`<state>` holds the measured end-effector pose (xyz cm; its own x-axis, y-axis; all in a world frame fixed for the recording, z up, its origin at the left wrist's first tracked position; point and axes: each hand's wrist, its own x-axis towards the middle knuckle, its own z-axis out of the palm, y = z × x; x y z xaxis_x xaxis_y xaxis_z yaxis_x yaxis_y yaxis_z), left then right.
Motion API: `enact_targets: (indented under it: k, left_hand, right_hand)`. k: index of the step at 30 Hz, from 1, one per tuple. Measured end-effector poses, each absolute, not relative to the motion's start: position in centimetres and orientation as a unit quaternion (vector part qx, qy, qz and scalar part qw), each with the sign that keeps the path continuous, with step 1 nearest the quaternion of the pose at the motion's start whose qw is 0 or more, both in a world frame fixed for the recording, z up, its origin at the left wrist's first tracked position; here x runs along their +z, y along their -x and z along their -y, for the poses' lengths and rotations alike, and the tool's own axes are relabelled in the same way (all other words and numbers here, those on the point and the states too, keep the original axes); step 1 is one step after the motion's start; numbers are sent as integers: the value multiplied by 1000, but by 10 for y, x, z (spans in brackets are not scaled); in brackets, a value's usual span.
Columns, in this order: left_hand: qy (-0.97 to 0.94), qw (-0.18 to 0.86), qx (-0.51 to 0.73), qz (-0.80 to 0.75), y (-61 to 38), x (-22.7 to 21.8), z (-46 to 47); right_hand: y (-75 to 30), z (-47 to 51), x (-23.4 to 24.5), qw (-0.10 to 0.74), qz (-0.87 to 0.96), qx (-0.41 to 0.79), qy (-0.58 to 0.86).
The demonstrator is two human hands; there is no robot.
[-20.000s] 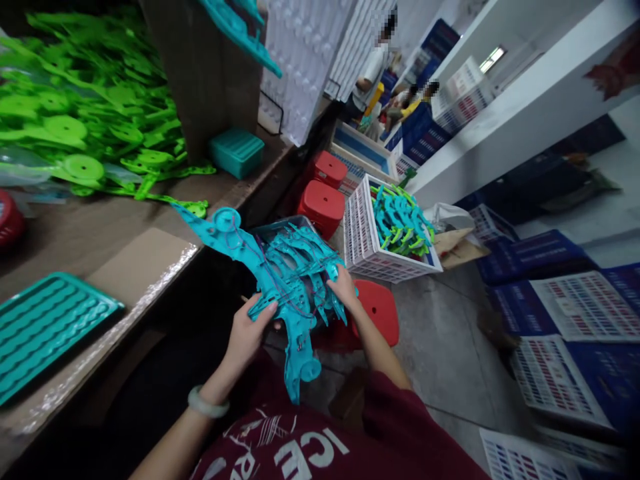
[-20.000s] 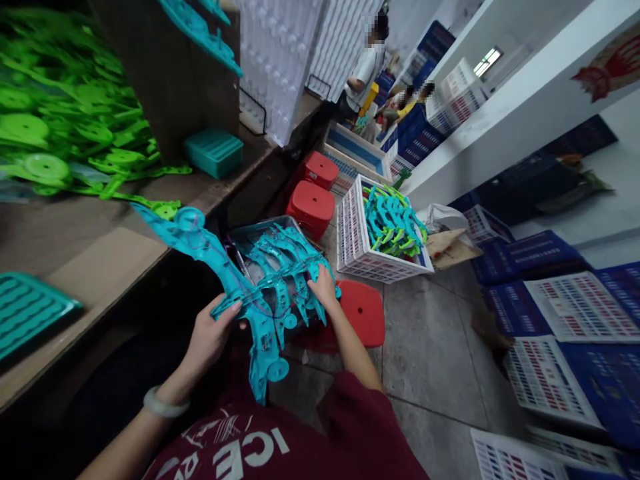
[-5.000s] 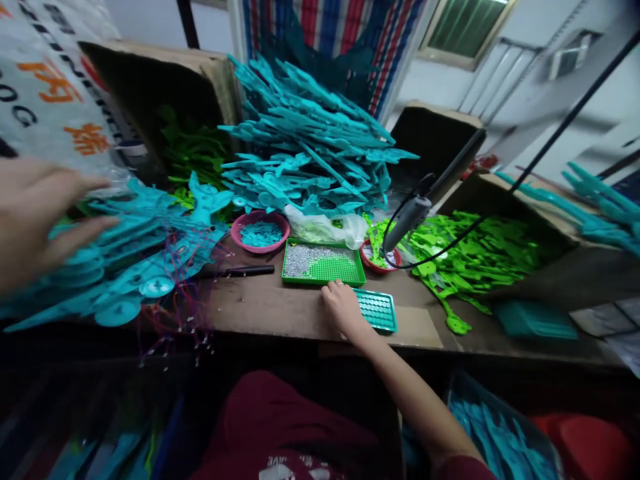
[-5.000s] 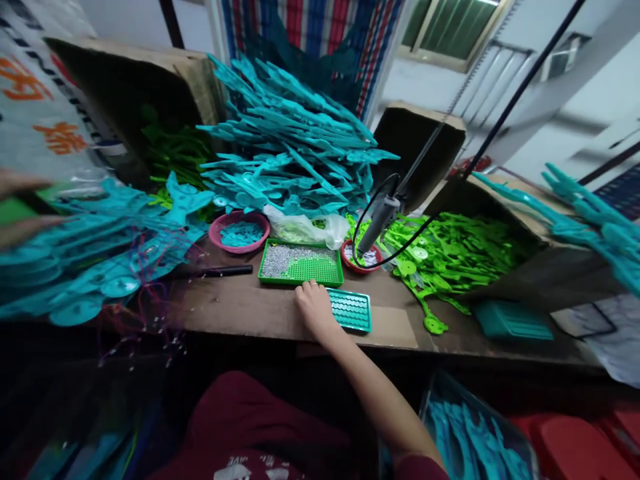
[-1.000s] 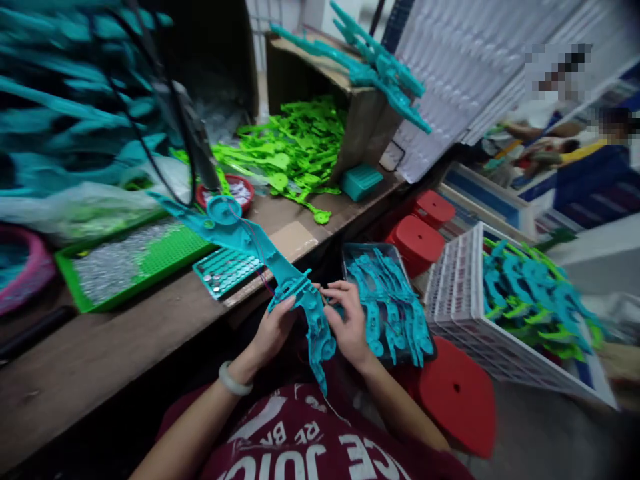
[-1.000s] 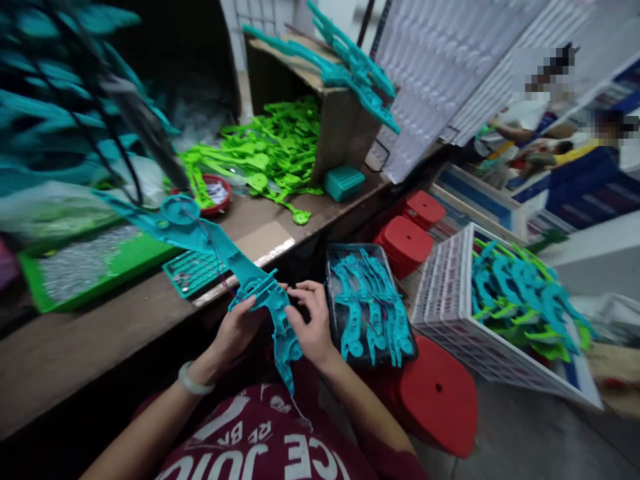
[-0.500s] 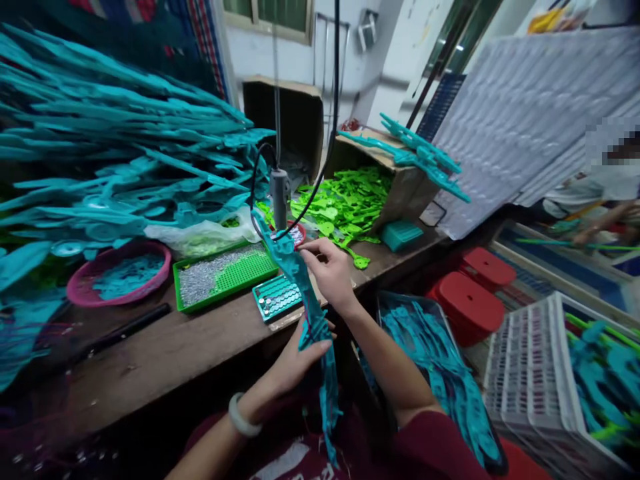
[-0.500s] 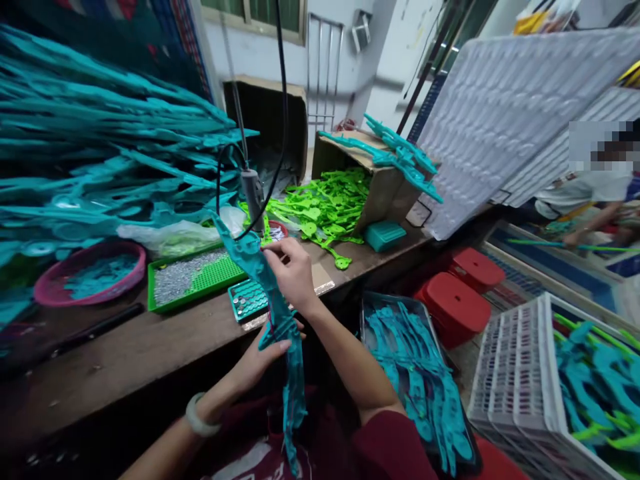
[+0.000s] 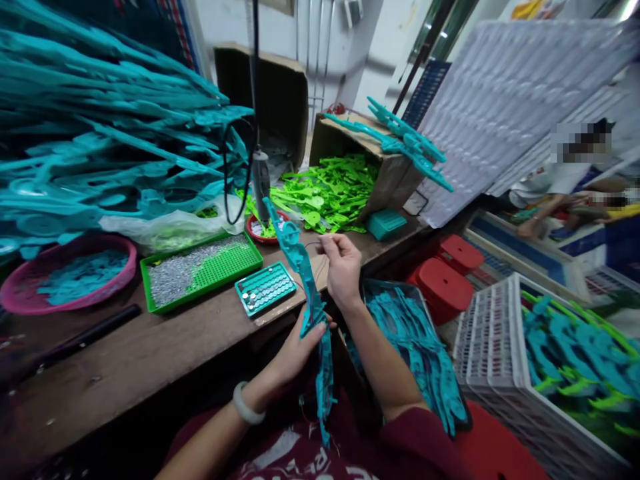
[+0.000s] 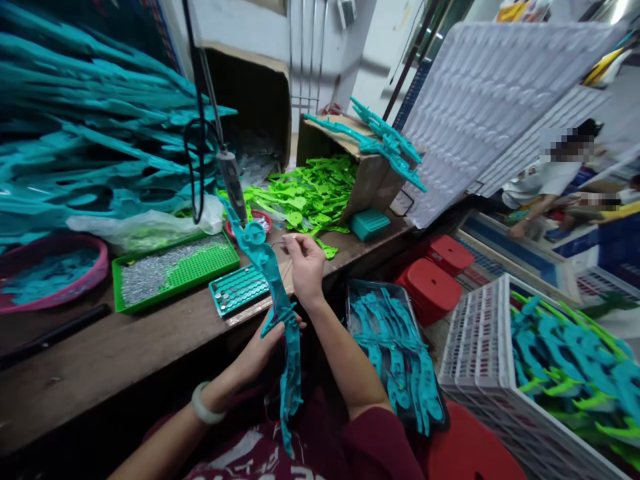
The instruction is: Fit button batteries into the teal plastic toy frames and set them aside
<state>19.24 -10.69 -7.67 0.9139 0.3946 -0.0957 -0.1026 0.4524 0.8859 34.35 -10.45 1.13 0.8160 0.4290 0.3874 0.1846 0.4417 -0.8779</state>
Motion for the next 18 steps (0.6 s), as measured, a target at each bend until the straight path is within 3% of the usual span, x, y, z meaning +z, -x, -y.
enact_targets:
  k: [2,4,6,8,11,13,16,18]
  left_hand:
    - [-456,862,159,-158,-195,-81,107]
    - [-400,881,174,-182,-196,-83,105]
    - [-353,894,190,-201,-198,-81,102]
    - [-334,898,197,-206,-200,-77,99]
    - [-342,890,216,-209,-203,-72,95]
    - [-367,877,226,-212,-204,-71,93]
    - [-456,843,207,-197,-204,-69,94]
    - [-540,799,187,-187,-204,-65,98]
  right_hand:
    - [-351,134,18,834,324,115,431]
    - [-357,174,24,812,436,204,331]
    - [-361,216,26,722,583,309,209]
    - [-362,254,24,568,715,403,62]
    - [-363,301,23,356,841,403,49]
    - [-368,325,25,391,846,316,178]
    - [-373,339,34,588,694,137,392]
    - [-366,326,43,631,563,-31,533]
